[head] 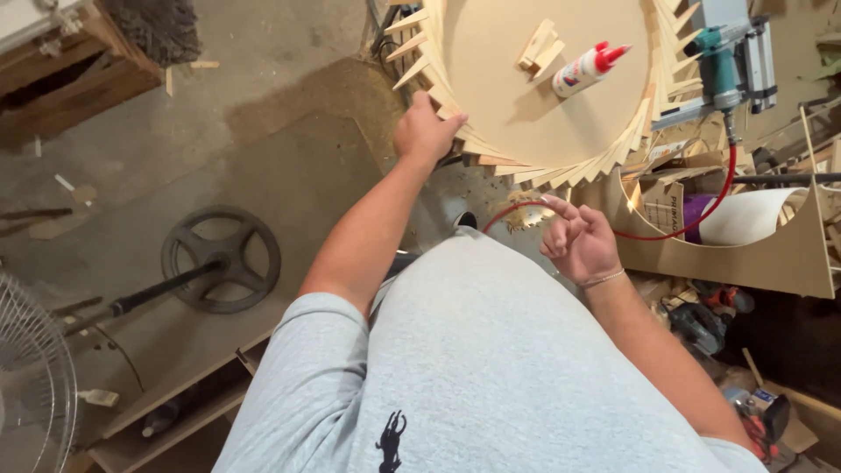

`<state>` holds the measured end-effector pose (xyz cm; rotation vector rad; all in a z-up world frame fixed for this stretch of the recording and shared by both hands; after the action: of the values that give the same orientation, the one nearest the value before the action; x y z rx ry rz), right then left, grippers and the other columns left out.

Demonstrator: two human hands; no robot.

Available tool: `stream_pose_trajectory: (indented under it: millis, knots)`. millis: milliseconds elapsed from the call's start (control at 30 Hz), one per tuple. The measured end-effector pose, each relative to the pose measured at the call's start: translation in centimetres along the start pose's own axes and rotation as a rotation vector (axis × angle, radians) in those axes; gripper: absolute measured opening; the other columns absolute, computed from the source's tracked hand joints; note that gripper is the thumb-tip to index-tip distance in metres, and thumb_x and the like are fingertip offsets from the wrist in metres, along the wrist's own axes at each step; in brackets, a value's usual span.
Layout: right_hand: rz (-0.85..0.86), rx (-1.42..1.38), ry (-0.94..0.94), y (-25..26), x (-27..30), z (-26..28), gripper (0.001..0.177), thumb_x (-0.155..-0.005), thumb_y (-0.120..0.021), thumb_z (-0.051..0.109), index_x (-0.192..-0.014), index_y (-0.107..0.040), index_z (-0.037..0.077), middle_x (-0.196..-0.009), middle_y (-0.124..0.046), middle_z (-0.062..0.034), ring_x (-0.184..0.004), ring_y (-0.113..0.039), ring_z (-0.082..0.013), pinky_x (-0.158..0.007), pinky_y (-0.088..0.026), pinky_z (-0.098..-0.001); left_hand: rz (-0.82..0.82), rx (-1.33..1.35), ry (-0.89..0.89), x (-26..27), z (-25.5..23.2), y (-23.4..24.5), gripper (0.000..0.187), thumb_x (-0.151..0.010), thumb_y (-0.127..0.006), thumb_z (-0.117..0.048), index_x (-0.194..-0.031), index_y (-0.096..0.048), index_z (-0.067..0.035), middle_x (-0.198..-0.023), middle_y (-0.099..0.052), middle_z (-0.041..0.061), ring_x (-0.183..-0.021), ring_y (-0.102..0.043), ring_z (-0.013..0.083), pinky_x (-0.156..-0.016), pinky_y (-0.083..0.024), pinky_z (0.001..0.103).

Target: Assemble a circular wooden frame by gluing and nailing slats to a base.

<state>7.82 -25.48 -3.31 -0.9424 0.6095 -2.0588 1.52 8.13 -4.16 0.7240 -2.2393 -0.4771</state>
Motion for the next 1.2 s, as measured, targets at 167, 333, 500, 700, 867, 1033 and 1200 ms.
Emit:
stream_pose_trajectory:
  millis: [167,333,500,700,867,1033,1200]
  knots:
    - [0.039,-0.038,0.073,3.6,0.5,2.2,0.066,-0.099,-0.034,0.042,-0.144,-0.055,-0.002,-0.055,-0.059,-0.0165,-0.047,-0.049,-0.0264,-0.062,-0.041,-0.0427,-0.025,-0.045,0.012,0.1,-0.6,-0.3,0.060,-0.084,-0.080,-0.052,-0.123,-0.053,-0.014,-0.124,-0.073,0.011,-0.123,-0.066,0.0351,-0.102,-0.053,0.050]
    - [-0.001,0.393,0.043,3.8,0.5,5.1,0.061,-0.092,-0.047,0.025,-0.146,-0.052,-0.001,-0.063,-0.065,-0.0165,-0.053,-0.057,-0.0219,-0.061,-0.047,-0.0326,-0.061,-0.082,0.077,-1.0,0.5,-1.5,0.064,-0.080,-0.080,-0.062,-0.120,-0.053,-0.020,-0.120,-0.073,0.005,-0.121,-0.067,0.0302,-0.100,-0.054,0.046]
    - [0.070,1.648,-0.174,-4.9,-0.9,7.9,0.058,-0.090,-0.068,0.041,-0.147,-0.058,0.033,-0.108,-0.078,-0.0090,-0.104,-0.071,-0.0356,-0.094,-0.054,-0.0481,-0.057,-0.012,0.072,-0.7,-0.2,-1.1,0.064,-0.081,-0.084,-0.048,-0.126,-0.056,-0.013,-0.130,-0.071,0.012,-0.128,-0.063,0.0334,-0.106,-0.052,0.048]
    - [0.568,2.251,0.206,-7.8,-5.2,2.0,0.069,-0.090,-0.062,0.040,-0.154,-0.043,0.022,-0.088,-0.077,-0.0139,-0.085,-0.074,-0.0387,-0.080,-0.060,-0.0528,-0.025,-0.008,0.089,-1.1,0.8,-1.7,0.071,-0.080,-0.080,-0.056,-0.132,-0.056,-0.015,-0.134,-0.069,0.009,-0.130,-0.062,0.0321,-0.108,-0.051,0.046]
    - [0.529,2.598,0.230,-8.8,-5.6,-1.4,0.073,-0.091,-0.059,0.048,-0.153,-0.044,0.012,-0.079,-0.075,-0.0058,-0.074,-0.073,-0.0301,-0.069,-0.054,-0.0452,-0.006,-0.022,0.080,-2.1,1.5,-2.6,0.070,-0.077,-0.078,-0.063,-0.127,-0.056,-0.018,-0.129,-0.070,0.006,-0.122,-0.065,0.0299,-0.098,-0.051,0.045]
    - [0.282,2.924,0.024,-9.3,-7.5,-3.5,0.081,-0.092,-0.055,0.053,-0.160,-0.039,0.012,-0.076,-0.074,-0.0008,-0.073,-0.071,-0.0247,-0.065,-0.044,-0.0392,0.020,-0.052,0.051,-2.3,1.3,-2.3,0.075,-0.080,-0.073,-0.067,-0.127,-0.052,-0.012,-0.127,-0.069,0.010,-0.115,-0.066,0.0352,-0.084,-0.054,0.049]
    - [0.167,3.118,-0.140,-7.0,-8.9,-5.5,0.071,-0.099,-0.044,0.038,-0.165,-0.032,0.014,-0.076,-0.069,0.0054,-0.069,-0.065,-0.0182,-0.063,-0.037,-0.0364,0.018,-0.009,0.040,-1.7,1.1,-1.4,0.068,-0.077,-0.076,-0.065,-0.123,-0.058,-0.019,-0.124,-0.072,0.004,-0.114,-0.068,0.0313,-0.086,-0.055,0.047]
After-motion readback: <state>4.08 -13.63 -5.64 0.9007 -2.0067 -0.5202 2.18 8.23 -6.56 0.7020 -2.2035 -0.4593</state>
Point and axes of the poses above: each hand's wrist, its own x-axis away from the middle knuckle, its own y-axis out of the back of the hand, z = x × y, the point moved 8 cm from there along -x, towards the middle knuckle
